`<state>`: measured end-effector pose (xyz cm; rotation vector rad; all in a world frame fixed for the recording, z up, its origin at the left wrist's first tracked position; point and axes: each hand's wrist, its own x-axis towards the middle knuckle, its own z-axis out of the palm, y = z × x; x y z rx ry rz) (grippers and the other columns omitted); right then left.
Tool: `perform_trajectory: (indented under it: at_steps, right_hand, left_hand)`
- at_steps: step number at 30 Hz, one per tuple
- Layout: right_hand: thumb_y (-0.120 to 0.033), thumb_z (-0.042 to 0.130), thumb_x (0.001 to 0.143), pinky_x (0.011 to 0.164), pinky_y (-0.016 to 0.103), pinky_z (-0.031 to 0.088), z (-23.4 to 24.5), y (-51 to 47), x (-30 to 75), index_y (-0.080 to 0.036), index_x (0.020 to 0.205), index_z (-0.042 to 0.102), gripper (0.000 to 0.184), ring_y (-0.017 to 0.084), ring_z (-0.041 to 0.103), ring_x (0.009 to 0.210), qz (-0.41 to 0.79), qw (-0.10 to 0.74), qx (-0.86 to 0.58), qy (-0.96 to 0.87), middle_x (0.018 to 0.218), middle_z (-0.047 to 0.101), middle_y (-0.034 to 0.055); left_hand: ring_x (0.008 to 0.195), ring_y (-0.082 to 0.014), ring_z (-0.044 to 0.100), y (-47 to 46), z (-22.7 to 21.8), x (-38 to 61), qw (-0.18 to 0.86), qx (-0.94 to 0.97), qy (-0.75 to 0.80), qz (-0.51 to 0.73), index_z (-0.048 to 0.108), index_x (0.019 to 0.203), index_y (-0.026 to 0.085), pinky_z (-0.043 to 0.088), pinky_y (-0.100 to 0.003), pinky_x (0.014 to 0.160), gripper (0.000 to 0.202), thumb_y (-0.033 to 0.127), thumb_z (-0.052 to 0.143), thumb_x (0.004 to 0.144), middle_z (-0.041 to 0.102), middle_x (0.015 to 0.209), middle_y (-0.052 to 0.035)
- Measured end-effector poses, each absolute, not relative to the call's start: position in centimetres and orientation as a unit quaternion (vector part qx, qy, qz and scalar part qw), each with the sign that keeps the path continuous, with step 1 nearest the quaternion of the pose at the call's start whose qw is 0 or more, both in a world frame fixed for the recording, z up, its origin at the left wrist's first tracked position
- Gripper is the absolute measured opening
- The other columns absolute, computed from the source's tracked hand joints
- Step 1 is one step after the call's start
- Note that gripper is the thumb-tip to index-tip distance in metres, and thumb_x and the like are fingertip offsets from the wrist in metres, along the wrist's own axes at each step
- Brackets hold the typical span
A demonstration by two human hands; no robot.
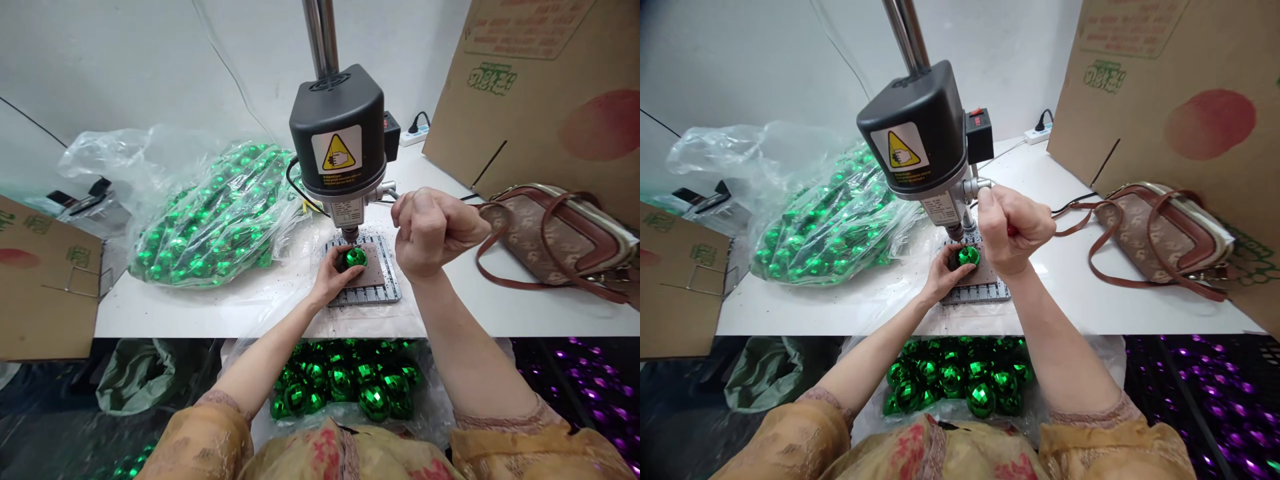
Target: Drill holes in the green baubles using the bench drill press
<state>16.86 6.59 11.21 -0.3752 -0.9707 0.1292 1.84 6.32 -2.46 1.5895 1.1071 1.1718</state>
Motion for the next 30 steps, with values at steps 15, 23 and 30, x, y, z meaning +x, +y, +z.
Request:
perform_trajectory:
  at_steps: [15,23,30]
  right_hand:
    - [-0.029,0.061,0.091,0.043,0.026,0.026,12.3,6.1,16.9,-0.018,0.049,0.028,0.054,0.004,0.028,0.039,0.079,0.858,-0.179,-0.475,0.046,0.023,-0.0061]
    - [-0.064,0.055,0.087,0.042,0.029,0.029,16.9,7.0,17.2,-0.024,0.057,0.025,0.058,0.006,0.026,0.041,0.121,0.812,-0.272,-0.502,0.049,0.025,-0.0056]
    - [-0.065,0.05,0.084,0.041,0.031,0.028,16.9,6.7,17.1,-0.025,0.058,0.022,0.055,0.006,0.024,0.038,0.092,0.803,-0.293,-0.511,0.049,0.029,-0.0054]
  left_hand:
    - [0.099,-0.0219,0.068,6.0,-1.9,2.2,0.404,0.629,0.457,0.482,0.058,0.111,0.018,0.054,-0.037,0.091,0.055,0.05,0.085,0.074,0.069,0.106,-0.0077]
    - [0.102,-0.0259,0.065,-1.2,0.1,1.5,0.255,0.753,0.421,0.437,0.061,0.103,0.022,0.052,-0.04,0.092,0.043,0.047,0.083,0.076,0.069,0.103,-0.0079]
    - [0.108,-0.0283,0.064,-9.7,-2.6,2.6,0.304,0.921,0.225,0.096,0.059,0.128,0.021,0.052,-0.041,0.093,0.046,0.052,0.06,0.095,0.064,0.125,-0.0171]
